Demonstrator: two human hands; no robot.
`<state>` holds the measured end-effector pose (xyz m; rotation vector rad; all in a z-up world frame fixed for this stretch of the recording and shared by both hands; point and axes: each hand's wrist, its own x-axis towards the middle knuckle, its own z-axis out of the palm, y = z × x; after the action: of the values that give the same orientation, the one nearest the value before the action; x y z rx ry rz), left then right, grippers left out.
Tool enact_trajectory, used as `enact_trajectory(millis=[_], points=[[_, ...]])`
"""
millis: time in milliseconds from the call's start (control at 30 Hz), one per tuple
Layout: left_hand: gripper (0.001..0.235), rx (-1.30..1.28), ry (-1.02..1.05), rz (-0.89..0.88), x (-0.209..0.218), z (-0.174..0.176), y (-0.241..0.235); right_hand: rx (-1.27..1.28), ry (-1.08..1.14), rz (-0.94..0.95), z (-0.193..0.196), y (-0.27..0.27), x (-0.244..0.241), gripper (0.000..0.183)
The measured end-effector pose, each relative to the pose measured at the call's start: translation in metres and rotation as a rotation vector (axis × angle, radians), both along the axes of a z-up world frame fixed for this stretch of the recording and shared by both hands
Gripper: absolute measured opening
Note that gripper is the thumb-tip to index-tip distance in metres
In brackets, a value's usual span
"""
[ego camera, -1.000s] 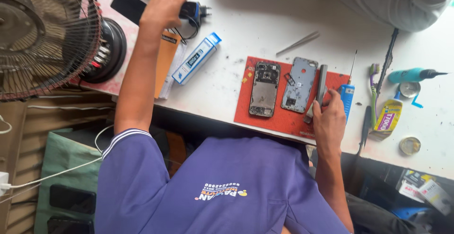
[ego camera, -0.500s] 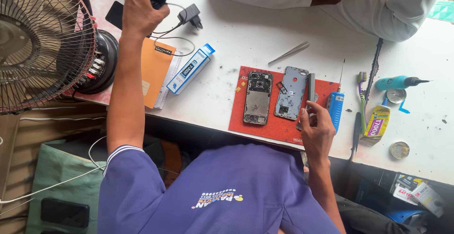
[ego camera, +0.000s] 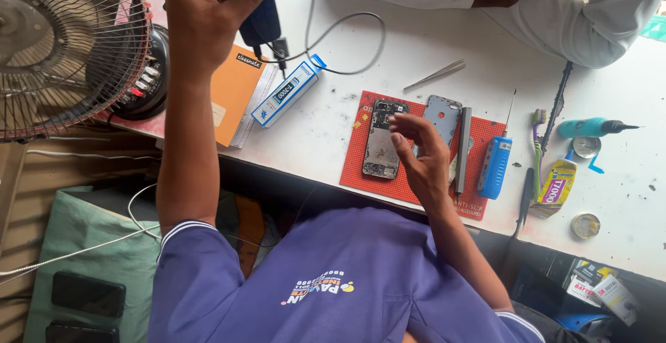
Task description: The person removes the back cover of a smartphone and uses a heat gun to apply heat to the internal components. They then connect a charger to a feature phone and place it on the table.
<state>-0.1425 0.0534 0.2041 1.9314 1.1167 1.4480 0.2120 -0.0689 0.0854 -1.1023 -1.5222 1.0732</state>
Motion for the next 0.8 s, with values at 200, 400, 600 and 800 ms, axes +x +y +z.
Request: enact_trajectory(millis=[200, 400, 600, 800], points=[[0.026, -0.022, -0.285, -0.176, 0.038, 0.048, -0.057, -0.555, 0.657, 0.182, 0.012, 0.043, -0.051, 0.064], [0.031, -0.189, -0.505, -0.167, 0.067, 0.032, -0.092, -0.79, 0.947, 0.581, -0.002, 0.021, -0.067, 0.077], [0.043, -0.191, -0.877, 0.014, 0.065, -0.004, -0.105, -0.83, 0.894, 0.517, -0.026, -0.003, -0.043, 0.056], [0.042, -0.163, -0.959, 0.25, 0.04, -0.021, -0.121, -0.593, 0.933, 0.179, -0.036, -0.027, 0.007, 0.047]])
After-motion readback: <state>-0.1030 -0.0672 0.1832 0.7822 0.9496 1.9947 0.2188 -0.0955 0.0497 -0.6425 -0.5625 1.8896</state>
